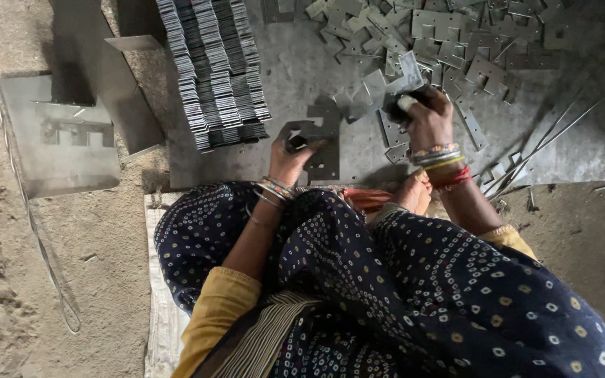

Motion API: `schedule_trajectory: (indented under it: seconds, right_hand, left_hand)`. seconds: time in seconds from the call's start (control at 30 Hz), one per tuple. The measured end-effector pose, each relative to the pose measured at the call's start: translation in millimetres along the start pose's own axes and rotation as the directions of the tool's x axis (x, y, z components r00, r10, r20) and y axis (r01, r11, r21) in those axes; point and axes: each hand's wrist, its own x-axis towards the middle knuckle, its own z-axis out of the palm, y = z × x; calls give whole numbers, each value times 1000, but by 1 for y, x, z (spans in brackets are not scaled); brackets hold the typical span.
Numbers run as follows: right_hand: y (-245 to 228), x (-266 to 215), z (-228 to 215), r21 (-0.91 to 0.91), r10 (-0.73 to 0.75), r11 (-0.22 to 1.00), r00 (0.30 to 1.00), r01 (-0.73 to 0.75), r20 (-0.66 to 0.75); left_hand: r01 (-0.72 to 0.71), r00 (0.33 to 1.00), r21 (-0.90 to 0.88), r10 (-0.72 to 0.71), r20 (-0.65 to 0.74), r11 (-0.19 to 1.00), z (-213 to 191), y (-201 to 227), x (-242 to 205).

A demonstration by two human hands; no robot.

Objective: The person sits on the floor and assembles small metal brackets by inserting pins into pre-drilled holes. They pick up brackets and pins from a pile, align them, and stack the assembled units into neat rows. The person occasionally wipes their hands with a cloth.

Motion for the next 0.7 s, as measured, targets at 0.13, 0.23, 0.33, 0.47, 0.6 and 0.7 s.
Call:
schedule_trajectory:
  seconds: [0.13,0.23,0.33,0.47,0.6,0.7]
  right_hand:
    - [13,22,-6,-70,-13,997,992,22,122]
    - [22,32,-19,-760,-368,466,880,454,300]
    - [35,27,-30,-986,-168,37,973,163,155]
    - [55,17,-40,-977,-153,-122,970,174,192]
    - [65,26,-34,-987,-68,-115,990,113,122]
    - [72,28,-35,-965,-106,-179,971,192,212]
  left_hand:
    - [35,994,-206,-55,-90,978,-8,-18,-6]
    - [-22,987,-224,-15,-161,974,-10,-34,-11]
    - [-98,975,-221,50,-216,970,-11,-44,-9]
    - [-28,984,-240,-15,-176,970,-6,-47,-10]
    - [134,977,-261,-172,-130,956,-10,-47,-10]
    - [33,995,-252,-56,-85,967,-13,-63,-6]
